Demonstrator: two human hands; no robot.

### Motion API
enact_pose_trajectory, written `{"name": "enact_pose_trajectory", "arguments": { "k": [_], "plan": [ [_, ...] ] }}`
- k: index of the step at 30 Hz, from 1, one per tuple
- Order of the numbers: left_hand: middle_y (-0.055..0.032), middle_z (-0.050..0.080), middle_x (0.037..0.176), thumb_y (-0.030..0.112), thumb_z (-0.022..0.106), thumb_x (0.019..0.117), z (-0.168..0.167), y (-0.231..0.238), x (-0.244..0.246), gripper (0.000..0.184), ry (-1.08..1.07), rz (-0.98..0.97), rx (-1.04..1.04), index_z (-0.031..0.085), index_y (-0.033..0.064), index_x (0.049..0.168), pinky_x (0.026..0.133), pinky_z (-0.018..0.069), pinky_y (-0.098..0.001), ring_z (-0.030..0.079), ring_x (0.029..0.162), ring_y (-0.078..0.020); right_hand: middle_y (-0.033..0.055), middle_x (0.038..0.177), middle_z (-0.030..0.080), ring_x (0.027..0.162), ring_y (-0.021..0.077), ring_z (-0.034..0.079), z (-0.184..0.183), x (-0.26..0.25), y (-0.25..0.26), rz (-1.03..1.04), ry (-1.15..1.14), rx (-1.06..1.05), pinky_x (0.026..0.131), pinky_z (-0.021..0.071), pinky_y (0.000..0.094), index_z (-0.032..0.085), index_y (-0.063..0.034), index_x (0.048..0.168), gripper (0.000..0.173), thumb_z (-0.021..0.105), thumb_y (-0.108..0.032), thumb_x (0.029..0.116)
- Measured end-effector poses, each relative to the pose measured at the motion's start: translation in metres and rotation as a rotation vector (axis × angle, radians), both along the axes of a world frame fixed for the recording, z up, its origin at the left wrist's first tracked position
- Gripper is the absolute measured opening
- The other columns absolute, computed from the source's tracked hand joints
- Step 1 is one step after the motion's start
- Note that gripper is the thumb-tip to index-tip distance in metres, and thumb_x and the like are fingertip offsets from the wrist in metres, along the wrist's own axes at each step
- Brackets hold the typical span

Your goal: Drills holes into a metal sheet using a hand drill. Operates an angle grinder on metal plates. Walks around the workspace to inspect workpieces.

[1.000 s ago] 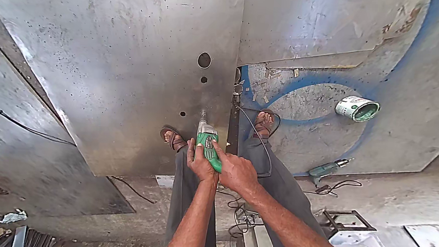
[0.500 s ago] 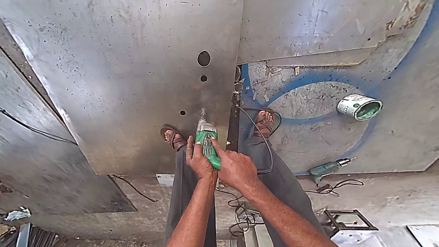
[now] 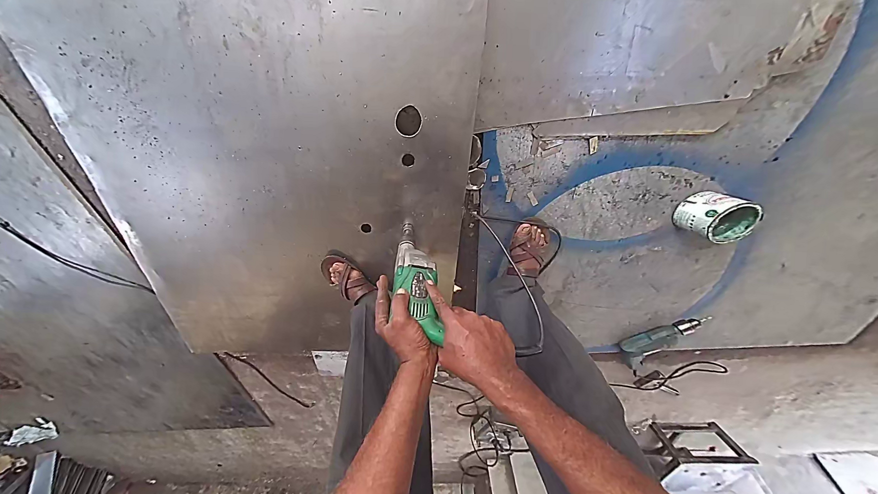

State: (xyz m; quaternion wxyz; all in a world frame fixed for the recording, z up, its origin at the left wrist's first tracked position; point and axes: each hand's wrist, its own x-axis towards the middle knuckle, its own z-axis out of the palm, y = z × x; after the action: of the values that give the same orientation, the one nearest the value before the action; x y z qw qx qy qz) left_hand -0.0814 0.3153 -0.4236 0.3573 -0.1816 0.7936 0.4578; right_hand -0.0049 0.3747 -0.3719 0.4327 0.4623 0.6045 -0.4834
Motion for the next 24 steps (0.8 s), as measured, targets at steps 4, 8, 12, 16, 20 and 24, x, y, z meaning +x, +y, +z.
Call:
{"name": "enact_pose_trajectory", "arguments": {
  "k": [4,8,12,16,20,24],
  "plan": [
    [-0.0211,0.055,0.146,0.005,0.051,0.0994,0.001,0.002,-0.001,0.049,0.008,-0.003,-0.004,0.049,-0.0020,0.148,0.097,0.0560,-0.0420,0.063,0.121,-0.0277,0.0140,0.103,0.071,0.086,0.0363,0.071,0.000,0.000,0.001,-0.015,0.005,-0.008,0.067,0.0549,0.0569,0.010,-0.0430,0.165,0.101,0.067,-0.029,0.0833],
    [-0.0209,0.056,0.144,0.004,0.051,0.0996,0.002,0.004,-0.001,0.049,0.010,-0.013,-0.014,0.049,-0.0013,0.148,0.094,0.0570,-0.0416,0.065,0.118,-0.0273,0.0138,0.103,0.072,0.087,0.0367,0.071,0.000,0.000,0.002,-0.027,0.002,-0.025,0.067,0.0550,0.0568,0.010,-0.0431,0.165,0.102,0.069,-0.031,0.0825],
    [-0.0212,0.055,0.145,0.004,0.052,0.0992,0.002,0.005,0.003,0.050,0.020,-0.028,-0.015,0.049,-0.0008,0.149,0.097,0.0561,-0.0417,0.063,0.121,-0.0271,0.0131,0.104,0.072,0.088,0.0366,0.071,-0.001,0.005,0.001,-0.032,0.003,-0.022,0.069,0.0550,0.0567,0.010,-0.0435,0.165,0.104,0.070,-0.033,0.0810],
    [-0.0222,0.056,0.143,0.005,0.052,0.0995,0.002,0.006,0.004,0.050,0.022,-0.025,-0.022,0.048,-0.0003,0.149,0.095,0.0571,-0.0425,0.065,0.119,-0.0280,0.0129,0.103,0.072,0.087,0.0361,0.071,-0.001,0.007,0.001,-0.038,0.007,-0.016,0.068,0.0550,0.0568,0.010,-0.0438,0.165,0.104,0.070,-0.032,0.0807],
    [-0.0223,0.056,0.144,0.003,0.053,0.0991,0.002,0.009,0.002,0.050,0.028,-0.036,-0.021,0.049,-0.0016,0.149,0.095,0.0569,-0.0406,0.064,0.119,-0.0269,0.0124,0.103,0.072,0.087,0.0357,0.071,-0.002,0.006,0.001,-0.056,0.011,-0.007,0.067,0.0553,0.0569,0.011,-0.0435,0.165,0.104,0.070,-0.033,0.0802],
    [-0.0223,0.054,0.146,0.003,0.053,0.0990,0.002,0.012,0.000,0.053,0.014,-0.034,-0.019,0.046,0.0001,0.151,0.096,0.0563,-0.0416,0.063,0.122,-0.0277,0.0127,0.104,0.072,0.089,0.0363,0.071,-0.001,0.004,0.006,-0.061,0.004,-0.023,0.068,0.0551,0.0575,0.011,-0.0437,0.165,0.104,0.070,-0.030,0.0803]
  ]
}}
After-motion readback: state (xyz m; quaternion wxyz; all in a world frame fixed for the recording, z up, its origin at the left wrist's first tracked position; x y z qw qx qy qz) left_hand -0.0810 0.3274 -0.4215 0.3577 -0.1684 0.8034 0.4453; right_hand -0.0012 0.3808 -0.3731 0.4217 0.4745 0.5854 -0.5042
